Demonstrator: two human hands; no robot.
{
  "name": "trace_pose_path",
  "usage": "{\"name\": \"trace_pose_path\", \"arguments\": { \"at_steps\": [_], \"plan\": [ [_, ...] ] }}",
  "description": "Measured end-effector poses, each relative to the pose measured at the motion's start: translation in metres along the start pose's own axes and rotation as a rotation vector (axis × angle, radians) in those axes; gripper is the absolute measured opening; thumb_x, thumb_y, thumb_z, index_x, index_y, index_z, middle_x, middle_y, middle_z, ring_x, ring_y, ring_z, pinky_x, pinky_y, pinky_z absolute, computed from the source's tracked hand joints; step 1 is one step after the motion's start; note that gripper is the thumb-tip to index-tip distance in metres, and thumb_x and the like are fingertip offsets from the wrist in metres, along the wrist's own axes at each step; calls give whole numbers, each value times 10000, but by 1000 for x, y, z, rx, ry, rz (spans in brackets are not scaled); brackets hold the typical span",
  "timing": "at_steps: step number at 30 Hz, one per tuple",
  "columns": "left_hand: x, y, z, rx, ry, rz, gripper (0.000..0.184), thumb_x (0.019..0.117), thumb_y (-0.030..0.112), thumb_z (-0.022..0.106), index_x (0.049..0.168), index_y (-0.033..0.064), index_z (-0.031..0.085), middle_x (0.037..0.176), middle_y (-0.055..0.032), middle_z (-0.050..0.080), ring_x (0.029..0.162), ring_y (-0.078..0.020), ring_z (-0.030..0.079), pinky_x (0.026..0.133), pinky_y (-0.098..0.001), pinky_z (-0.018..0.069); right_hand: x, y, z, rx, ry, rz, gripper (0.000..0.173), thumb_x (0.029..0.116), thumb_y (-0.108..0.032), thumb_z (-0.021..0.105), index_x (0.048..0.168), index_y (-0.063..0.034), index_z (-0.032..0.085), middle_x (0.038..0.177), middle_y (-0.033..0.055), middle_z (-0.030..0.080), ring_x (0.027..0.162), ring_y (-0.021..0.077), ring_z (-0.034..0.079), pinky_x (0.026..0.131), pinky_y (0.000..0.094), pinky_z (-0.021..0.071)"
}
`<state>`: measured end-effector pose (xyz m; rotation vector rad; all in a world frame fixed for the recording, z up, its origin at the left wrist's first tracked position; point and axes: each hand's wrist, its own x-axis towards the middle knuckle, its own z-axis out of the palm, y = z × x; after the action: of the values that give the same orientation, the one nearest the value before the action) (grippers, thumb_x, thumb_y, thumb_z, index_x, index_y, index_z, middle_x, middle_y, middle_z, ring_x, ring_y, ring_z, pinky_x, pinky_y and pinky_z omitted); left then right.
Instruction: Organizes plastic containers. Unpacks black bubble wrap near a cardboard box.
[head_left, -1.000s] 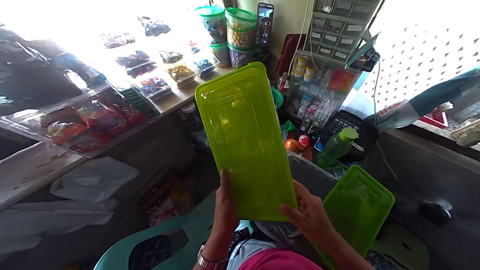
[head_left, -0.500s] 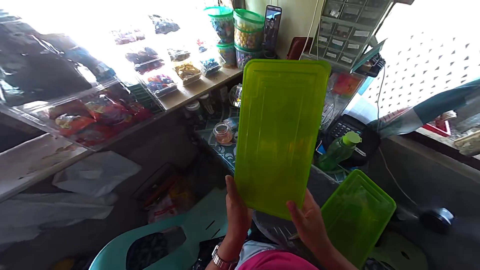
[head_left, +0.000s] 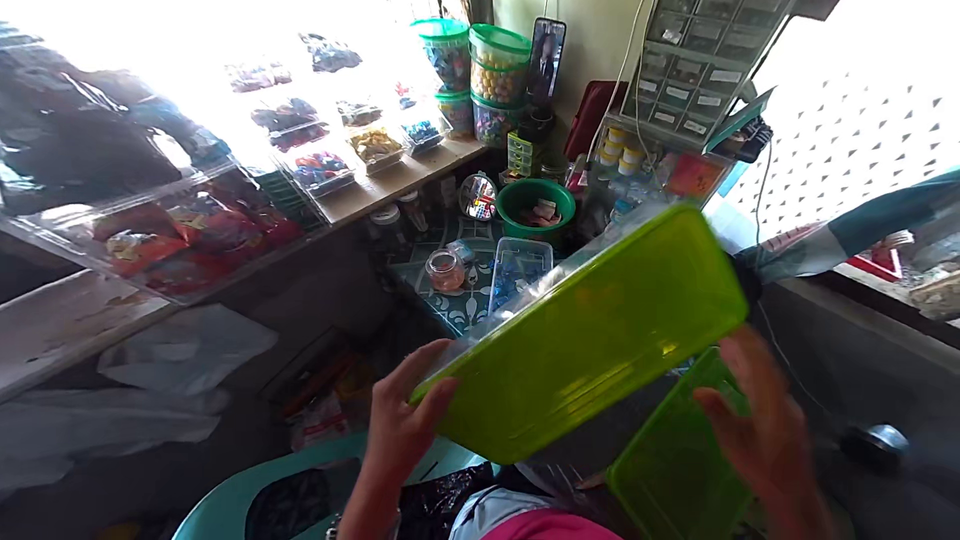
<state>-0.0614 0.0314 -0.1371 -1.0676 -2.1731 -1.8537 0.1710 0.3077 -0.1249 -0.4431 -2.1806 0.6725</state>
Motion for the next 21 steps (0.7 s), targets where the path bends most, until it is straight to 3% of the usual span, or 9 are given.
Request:
{"name": "trace_pose_path", "arguments": {
  "at_steps": [2,6,7,9,11,14,17,19,21],
  "plan": [
    [7,11,-12,-42,-24,66,608,937,687,521,1210,178,711,1081,172,723,964,98,655,832,-146,567,11,-1,-25,-82,36,-54,993,940,-664,571,1517,114,352,1474,305,493,1367,236,528,1118,371,459],
    [19,30,-30,-124,-120,222,556,926,684,559,1296,287,680,1172,206,704,1037,78,652,890,-144,552,17,0,-54,267,-159,-130,858,893,-716,590,1583,-282,323,1447,-211,533,1317,-87,480,1101,204,450],
    [21,32,-34,-127,-143,253,565,920,684,575,1303,281,678,1184,192,704,1049,64,651,902,-149,549,20,-4,-59,393,-210,-134,850,885,-718,600,1583,-319,321,1468,-217,524,1339,-53,484,1114,228,451],
    [23,35,-39,-76,-176,317,596,897,698,605,1275,244,689,1138,161,708,1021,54,645,877,-147,539,32,-13,-60,564,-263,-163,880,895,-674,630,1616,-313,275,1570,-69,466,1425,140,467,1169,360,430],
    [24,42,-41,24,-200,373,623,862,701,654,1259,221,690,1110,140,702,1005,67,632,860,-127,525,38,-17,-57,582,-283,-194,867,901,-673,619,1618,-311,295,1558,19,493,1408,237,501,1160,407,447],
    [23,50,-34,132,-217,433,666,797,680,745,1289,236,673,1154,102,693,1053,43,631,888,-150,535,36,-22,-49,436,-320,-206,799,962,-737,432,1585,-239,377,1421,0,614,1260,159,615,1055,334,527],
    [22,46,-21,27,-146,411,709,752,636,815,1326,249,660,1201,90,701,1076,-20,662,916,-219,570,30,-19,-23,405,-41,-184,512,1053,-583,389,1259,-227,693,1099,-111,764,1022,46,725,913,245,607],
    [21,41,-9,-73,-89,375,728,758,628,813,1343,230,644,1179,82,709,1054,-44,675,911,-238,577,26,-14,-12,415,65,-165,505,1076,-541,359,1191,-208,720,1034,-97,781,962,68,748,868,259,630],
    [21,37,-4,-121,-66,329,801,769,674,772,1389,196,605,1197,69,699,1056,-52,669,912,-237,575,22,-13,-8,384,124,-174,523,1087,-543,312,1237,-210,686,1009,-91,785,921,77,757,823,266,643]
  ]
}}
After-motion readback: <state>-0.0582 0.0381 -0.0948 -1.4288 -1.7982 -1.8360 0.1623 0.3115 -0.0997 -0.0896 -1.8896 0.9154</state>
